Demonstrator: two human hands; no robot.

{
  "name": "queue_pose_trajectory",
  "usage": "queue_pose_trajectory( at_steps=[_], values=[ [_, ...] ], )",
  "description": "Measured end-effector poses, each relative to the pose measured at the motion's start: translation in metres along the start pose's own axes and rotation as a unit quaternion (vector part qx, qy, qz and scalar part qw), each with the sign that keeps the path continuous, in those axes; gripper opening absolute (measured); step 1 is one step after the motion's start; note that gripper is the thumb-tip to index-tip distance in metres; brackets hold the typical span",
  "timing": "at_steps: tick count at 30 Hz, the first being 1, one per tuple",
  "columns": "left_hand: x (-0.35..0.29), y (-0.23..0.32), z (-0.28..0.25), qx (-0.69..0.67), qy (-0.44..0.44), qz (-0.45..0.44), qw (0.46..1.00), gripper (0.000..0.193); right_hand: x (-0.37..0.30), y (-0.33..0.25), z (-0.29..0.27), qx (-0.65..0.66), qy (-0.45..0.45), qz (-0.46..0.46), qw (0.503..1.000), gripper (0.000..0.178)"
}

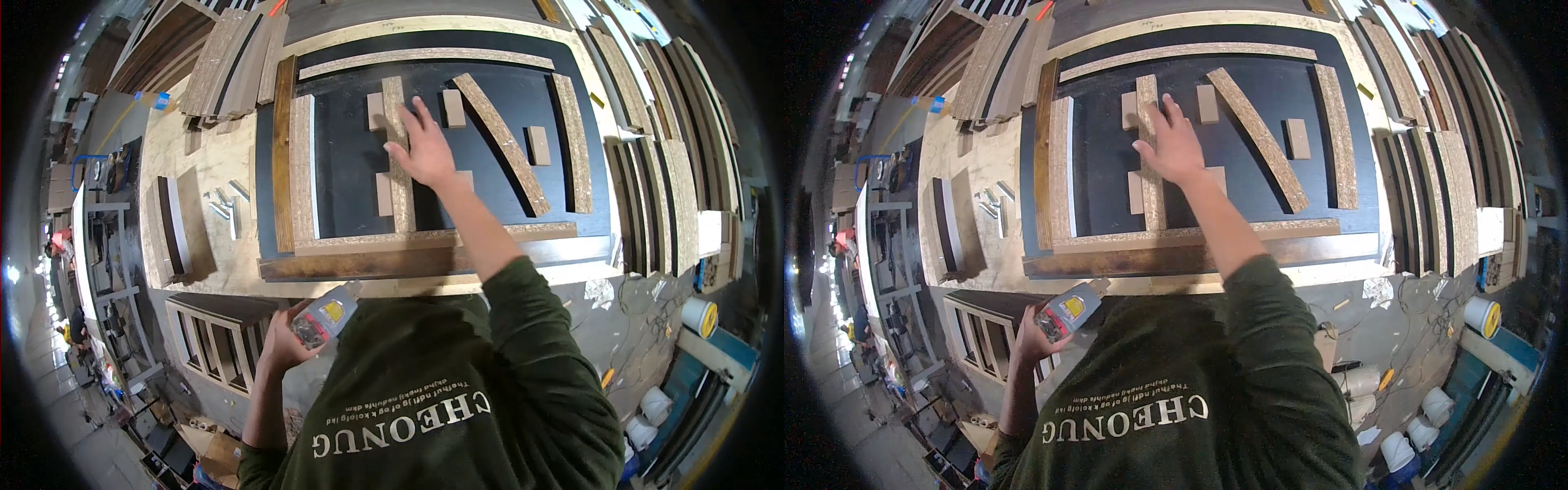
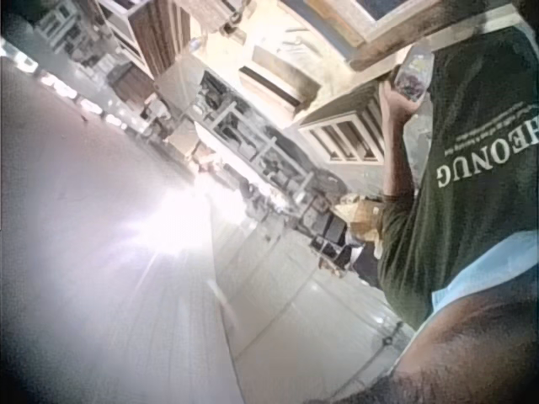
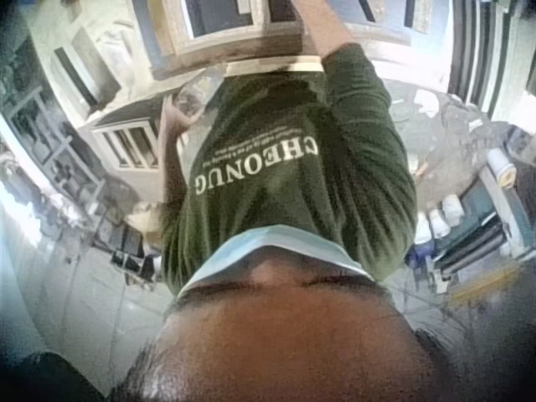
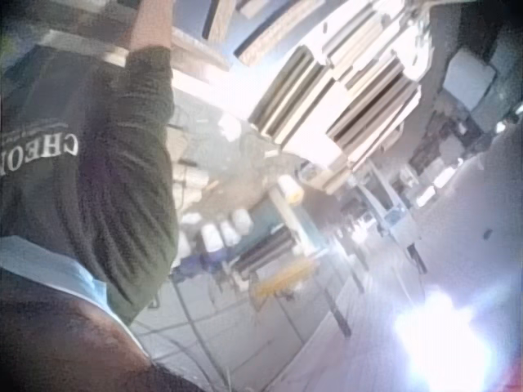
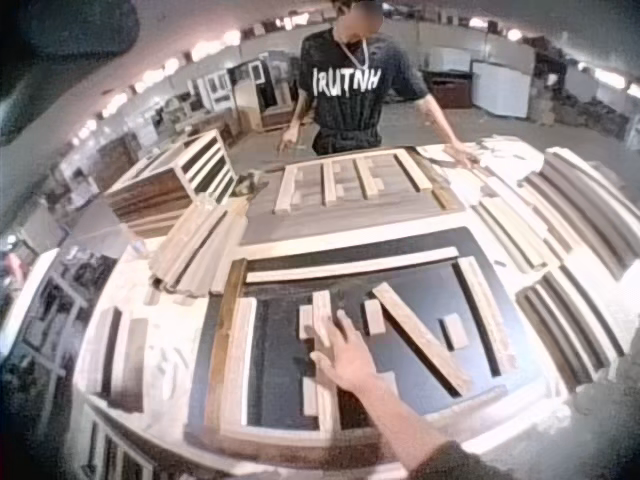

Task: Assembling wooden furniture frames using a pneumatic staple gun.

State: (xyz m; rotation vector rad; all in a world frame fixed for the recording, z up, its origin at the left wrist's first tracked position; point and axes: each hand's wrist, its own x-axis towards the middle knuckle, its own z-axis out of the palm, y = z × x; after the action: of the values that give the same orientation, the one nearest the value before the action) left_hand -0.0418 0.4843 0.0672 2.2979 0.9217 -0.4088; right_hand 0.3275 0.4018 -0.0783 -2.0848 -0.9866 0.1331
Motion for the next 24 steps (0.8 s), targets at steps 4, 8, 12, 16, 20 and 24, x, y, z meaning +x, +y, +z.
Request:
queue_pose_trajectory(
  at_steps=[4,8,12,16,20,24],
  values=[
    [0.030,0.037,-0.017,-0.083,-0.023,0.108,0.990,0.064,-0.001,-0.001,0.033,-0.148,-0.056,0.023,0.987,0.064],
    [0.067,0.073,-0.027,0.005,-0.102,0.052,0.993,0.073,-0.006,0.005,0.039,-0.166,-0.052,0.017,0.985,0.061],
    [0.103,0.094,-0.020,0.102,-0.140,0.101,0.980,0.071,-0.006,0.003,0.041,-0.141,-0.029,0.011,0.990,0.058],
    [0.120,0.103,-0.015,0.068,-0.122,0.102,0.985,0.061,-0.006,0.001,0.039,-0.122,-0.032,0.033,0.992,0.060],
    [0.133,0.096,-0.009,0.046,-0.106,0.146,0.982,0.047,-0.006,0.002,0.040,-0.115,-0.021,0.031,0.993,0.060],
    [0.134,0.095,-0.009,0.072,-0.101,0.163,0.979,0.046,-0.005,0.001,0.040,-0.115,-0.018,0.029,0.993,0.060]
  ],
)
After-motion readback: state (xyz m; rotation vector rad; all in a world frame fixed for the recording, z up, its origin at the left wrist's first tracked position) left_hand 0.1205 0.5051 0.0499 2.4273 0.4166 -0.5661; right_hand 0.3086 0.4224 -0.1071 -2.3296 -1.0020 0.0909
